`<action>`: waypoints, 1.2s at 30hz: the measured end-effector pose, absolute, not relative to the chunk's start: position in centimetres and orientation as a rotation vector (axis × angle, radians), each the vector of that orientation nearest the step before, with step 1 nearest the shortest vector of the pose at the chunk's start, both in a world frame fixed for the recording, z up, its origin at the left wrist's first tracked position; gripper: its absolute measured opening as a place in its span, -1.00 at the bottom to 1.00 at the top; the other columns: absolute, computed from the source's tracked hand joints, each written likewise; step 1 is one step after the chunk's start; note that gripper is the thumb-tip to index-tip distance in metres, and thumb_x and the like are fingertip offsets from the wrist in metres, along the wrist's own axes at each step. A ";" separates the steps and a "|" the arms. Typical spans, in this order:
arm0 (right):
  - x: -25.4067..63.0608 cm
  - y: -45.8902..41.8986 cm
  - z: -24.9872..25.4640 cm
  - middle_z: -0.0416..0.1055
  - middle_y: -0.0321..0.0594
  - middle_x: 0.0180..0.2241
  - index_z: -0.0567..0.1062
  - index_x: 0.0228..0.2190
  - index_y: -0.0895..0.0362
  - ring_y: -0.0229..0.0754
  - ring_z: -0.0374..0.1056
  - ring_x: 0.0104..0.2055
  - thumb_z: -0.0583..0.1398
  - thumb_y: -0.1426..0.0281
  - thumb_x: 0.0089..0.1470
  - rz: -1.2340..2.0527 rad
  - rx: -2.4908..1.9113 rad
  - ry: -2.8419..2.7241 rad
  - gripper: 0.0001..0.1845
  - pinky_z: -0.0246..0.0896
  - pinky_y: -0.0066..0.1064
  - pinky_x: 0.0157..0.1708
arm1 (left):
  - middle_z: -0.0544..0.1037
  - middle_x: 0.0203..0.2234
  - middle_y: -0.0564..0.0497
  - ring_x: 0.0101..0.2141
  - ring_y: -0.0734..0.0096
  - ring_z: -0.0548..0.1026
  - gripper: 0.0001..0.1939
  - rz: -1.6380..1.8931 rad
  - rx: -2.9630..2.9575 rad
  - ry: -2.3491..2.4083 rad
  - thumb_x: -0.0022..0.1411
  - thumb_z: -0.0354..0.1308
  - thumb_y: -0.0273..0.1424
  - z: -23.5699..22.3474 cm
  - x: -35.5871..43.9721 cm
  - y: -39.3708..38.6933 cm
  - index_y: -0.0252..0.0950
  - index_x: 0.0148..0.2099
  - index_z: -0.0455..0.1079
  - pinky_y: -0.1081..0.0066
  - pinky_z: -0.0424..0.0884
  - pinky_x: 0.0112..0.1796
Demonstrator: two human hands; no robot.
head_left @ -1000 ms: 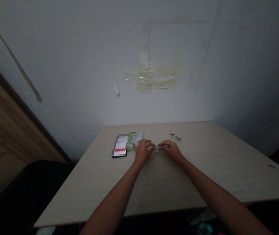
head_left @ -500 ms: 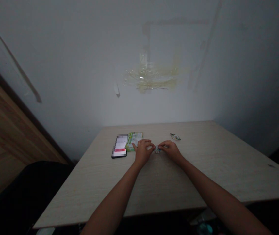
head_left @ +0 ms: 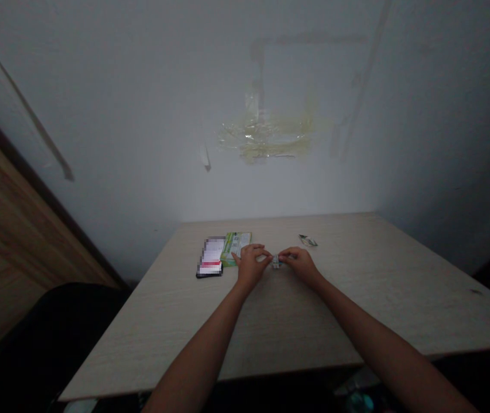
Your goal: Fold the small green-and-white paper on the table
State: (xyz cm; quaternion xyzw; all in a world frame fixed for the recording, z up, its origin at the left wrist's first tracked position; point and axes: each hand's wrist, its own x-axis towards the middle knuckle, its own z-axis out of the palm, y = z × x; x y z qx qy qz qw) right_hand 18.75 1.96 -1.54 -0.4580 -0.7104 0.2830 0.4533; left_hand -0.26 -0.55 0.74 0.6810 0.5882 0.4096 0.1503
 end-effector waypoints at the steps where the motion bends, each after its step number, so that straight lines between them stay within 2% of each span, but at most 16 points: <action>1: 18.7 2.0 -1.6 0.60 -0.15 -0.36 0.64 -0.40 0.09 -0.04 0.47 -0.24 0.26 0.20 -0.03 0.708 -1.130 -1.748 -0.76 0.28 -0.23 -0.14 | 0.55 -0.04 0.02 0.12 0.08 0.31 -0.98 1.174 1.954 1.692 0.13 0.31 -0.32 0.7 -0.3 -0.5 -0.08 -0.33 0.58 -0.38 -0.39 0.17; 25: 18.8 2.0 -1.3 0.58 -0.13 -0.37 0.60 -0.42 0.14 -0.07 0.46 -0.27 0.26 0.22 -0.09 0.804 -1.094 -1.588 -0.75 0.30 -0.24 -0.14 | 0.54 -0.04 0.02 0.12 0.07 0.31 -0.95 1.233 1.900 1.684 0.14 0.28 -0.32 0.1 -0.6 0.1 -0.09 -0.32 0.58 -0.38 -0.33 0.18; 36: 19.2 2.5 -1.7 0.58 -0.13 -0.34 0.56 -0.40 0.13 -0.07 0.44 -0.23 0.22 0.22 -0.06 0.732 -1.107 -1.582 -0.76 0.26 -0.23 -0.12 | 0.52 -0.01 -0.03 0.13 0.06 0.30 -0.93 1.242 1.870 1.764 0.16 0.24 -0.33 0.5 -0.7 0.0 -0.14 -0.29 0.55 -0.30 -0.21 0.20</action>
